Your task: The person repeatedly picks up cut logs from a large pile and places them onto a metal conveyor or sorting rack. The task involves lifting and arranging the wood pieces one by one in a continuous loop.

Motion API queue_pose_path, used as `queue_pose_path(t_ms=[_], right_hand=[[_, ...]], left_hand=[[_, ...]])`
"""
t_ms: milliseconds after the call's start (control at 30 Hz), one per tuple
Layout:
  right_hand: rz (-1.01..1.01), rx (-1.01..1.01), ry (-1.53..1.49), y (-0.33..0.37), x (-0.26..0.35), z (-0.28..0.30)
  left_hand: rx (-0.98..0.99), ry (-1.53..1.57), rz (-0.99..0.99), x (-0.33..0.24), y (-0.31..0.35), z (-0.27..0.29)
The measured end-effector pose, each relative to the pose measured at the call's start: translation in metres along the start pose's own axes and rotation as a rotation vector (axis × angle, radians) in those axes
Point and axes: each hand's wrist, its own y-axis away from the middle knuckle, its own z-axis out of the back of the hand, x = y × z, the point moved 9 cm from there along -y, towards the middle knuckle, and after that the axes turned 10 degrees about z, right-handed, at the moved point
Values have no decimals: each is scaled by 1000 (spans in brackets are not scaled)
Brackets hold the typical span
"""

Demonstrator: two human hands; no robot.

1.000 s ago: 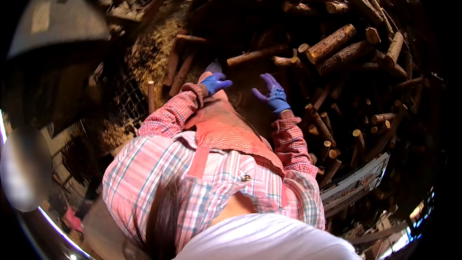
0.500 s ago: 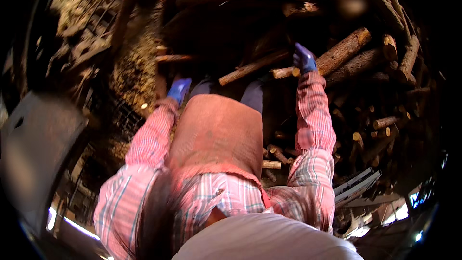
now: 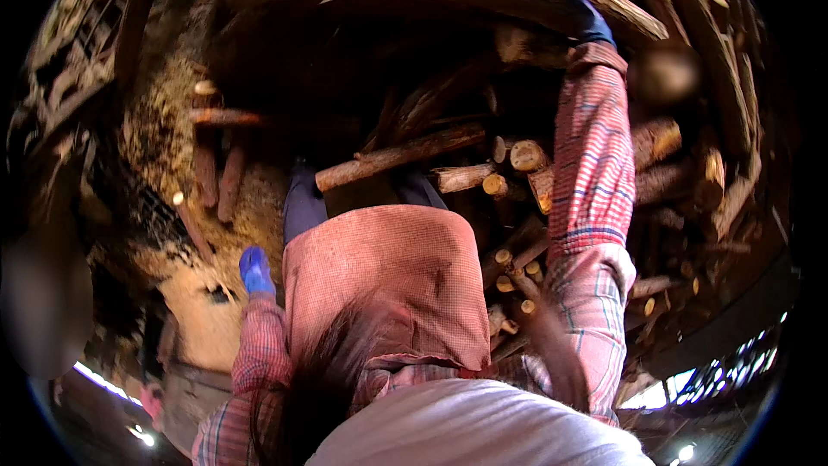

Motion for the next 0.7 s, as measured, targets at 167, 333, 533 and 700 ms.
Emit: queue_pose_path(t_ms=[167, 333, 533, 700], right_hand=[[261, 33, 296, 47, 41, -11], [269, -516, -733, 319, 155, -9], [30, -134, -1180, 576, 284, -156], [-641, 286, -1760, 663, 325, -235]], left_hand=[[492, 115, -91, -64, 91, -168], [856, 121, 122, -154, 227, -351], [743, 103, 85, -203, 228, -263], [1290, -141, 292, -152, 300, -81]])
